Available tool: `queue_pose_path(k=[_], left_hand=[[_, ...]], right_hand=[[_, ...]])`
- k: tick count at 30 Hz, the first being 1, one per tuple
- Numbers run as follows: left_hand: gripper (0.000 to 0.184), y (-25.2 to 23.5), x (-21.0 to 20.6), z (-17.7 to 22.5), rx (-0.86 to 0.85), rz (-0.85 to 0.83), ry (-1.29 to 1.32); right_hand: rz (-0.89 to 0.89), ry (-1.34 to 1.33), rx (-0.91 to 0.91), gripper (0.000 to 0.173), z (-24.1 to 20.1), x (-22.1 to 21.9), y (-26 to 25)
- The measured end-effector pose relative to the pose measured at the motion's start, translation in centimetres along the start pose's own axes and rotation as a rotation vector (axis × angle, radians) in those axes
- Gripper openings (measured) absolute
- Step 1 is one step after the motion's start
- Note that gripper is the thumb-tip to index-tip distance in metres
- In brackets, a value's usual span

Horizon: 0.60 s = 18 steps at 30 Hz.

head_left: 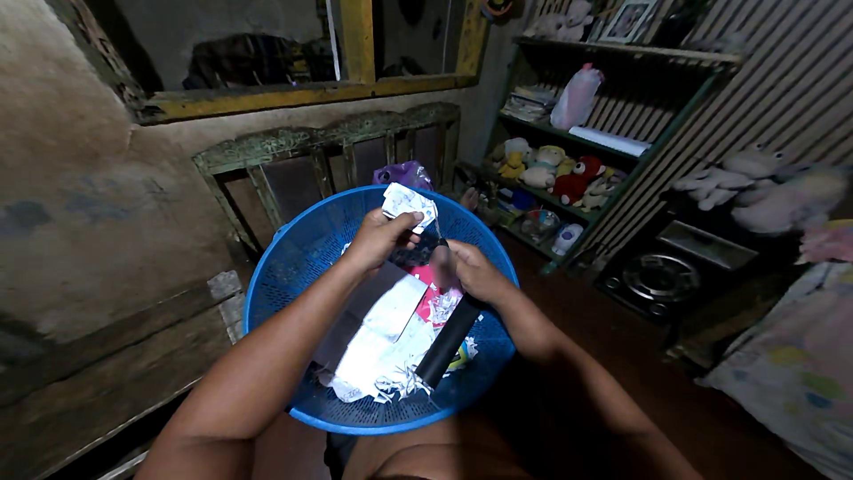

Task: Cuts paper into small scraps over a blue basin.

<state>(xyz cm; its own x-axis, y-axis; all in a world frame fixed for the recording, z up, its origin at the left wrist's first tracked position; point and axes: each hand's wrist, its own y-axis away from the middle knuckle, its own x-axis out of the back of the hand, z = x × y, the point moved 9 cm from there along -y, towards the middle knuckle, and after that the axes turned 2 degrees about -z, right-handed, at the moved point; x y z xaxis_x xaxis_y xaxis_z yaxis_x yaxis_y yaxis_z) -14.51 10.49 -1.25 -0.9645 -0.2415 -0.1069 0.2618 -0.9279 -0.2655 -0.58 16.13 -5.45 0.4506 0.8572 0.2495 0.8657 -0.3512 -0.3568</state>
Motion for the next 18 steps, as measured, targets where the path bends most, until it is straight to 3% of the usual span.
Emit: queue_pose_path(k=[5, 18], left_hand=[[0.016, 0.7, -0.7, 0.0, 0.007, -0.018, -0.029], [0.027, -0.5, -0.1, -0.5, -0.013, -0.021, -0.013]], right_hand=[[0.005, 0.003, 0.007, 0.044, 0.0, 0.2, 0.2], [0.012, 0.029, -0.023, 0.033, 0.1, 0.0, 0.2]])
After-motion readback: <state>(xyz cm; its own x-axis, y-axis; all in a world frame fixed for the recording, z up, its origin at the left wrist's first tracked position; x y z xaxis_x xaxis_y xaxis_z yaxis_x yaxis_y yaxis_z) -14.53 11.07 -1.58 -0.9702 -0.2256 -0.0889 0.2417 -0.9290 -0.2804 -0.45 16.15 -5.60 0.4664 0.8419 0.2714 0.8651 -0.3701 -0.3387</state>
